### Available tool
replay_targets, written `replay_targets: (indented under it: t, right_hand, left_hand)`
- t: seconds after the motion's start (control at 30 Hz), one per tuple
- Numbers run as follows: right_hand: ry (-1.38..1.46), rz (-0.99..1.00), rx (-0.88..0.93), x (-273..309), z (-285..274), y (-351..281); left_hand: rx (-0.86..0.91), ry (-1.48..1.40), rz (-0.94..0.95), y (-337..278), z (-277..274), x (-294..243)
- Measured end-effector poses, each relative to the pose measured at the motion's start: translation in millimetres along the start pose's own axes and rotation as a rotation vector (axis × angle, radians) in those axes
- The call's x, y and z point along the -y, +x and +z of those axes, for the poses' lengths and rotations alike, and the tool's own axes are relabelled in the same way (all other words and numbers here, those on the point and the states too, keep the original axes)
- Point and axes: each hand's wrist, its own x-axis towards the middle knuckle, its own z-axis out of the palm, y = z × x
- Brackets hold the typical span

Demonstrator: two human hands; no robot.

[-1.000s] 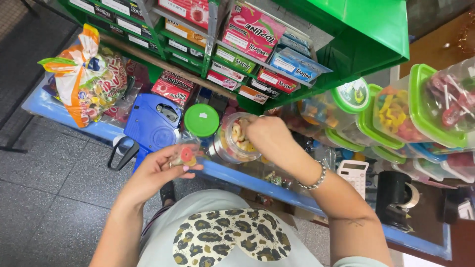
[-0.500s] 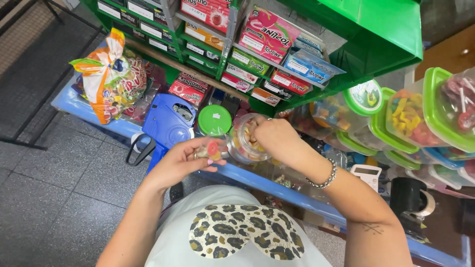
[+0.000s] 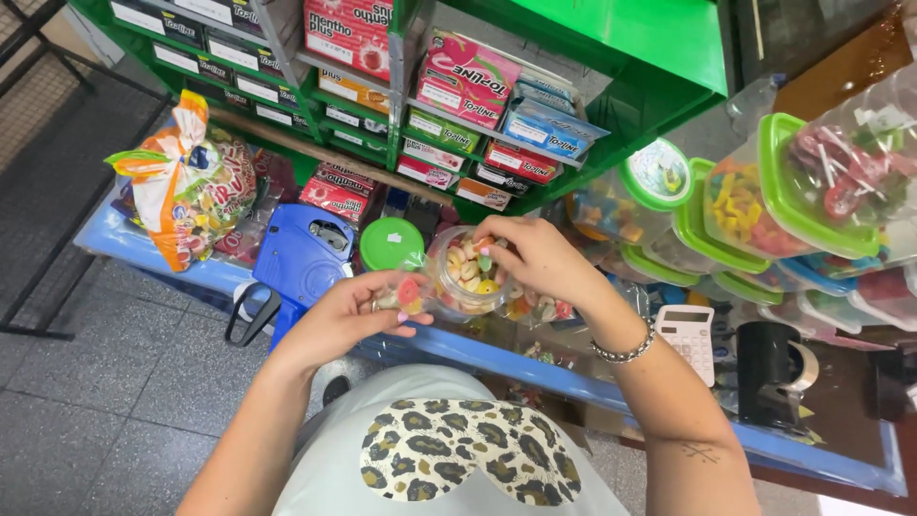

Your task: Packing small candies into plastic bags and sealing them with a tape dispenser at a retail counter.

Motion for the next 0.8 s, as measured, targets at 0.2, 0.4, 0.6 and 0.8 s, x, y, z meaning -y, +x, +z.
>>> replay_targets:
  t: [0.2,0.4,0.6,0.8]
  right_hand:
    - [0.175,0.078,-0.032,-1,3,-2]
    - [0.168,0.032,-0.092,14,0,-6]
    - [0.039,-0.018,-0.165,-16,15,-3]
    - [0.215,0.149,-0.091,2,11,-12]
  left_hand:
    - [0.014,-0.029,-0.014,3,0,5]
    - [0.021,-0.012,-0.001,4,1,5]
    - [0.013,0.014,0.004,3,1,6]
    - [0.024,-0.010,0.018,4,1,8]
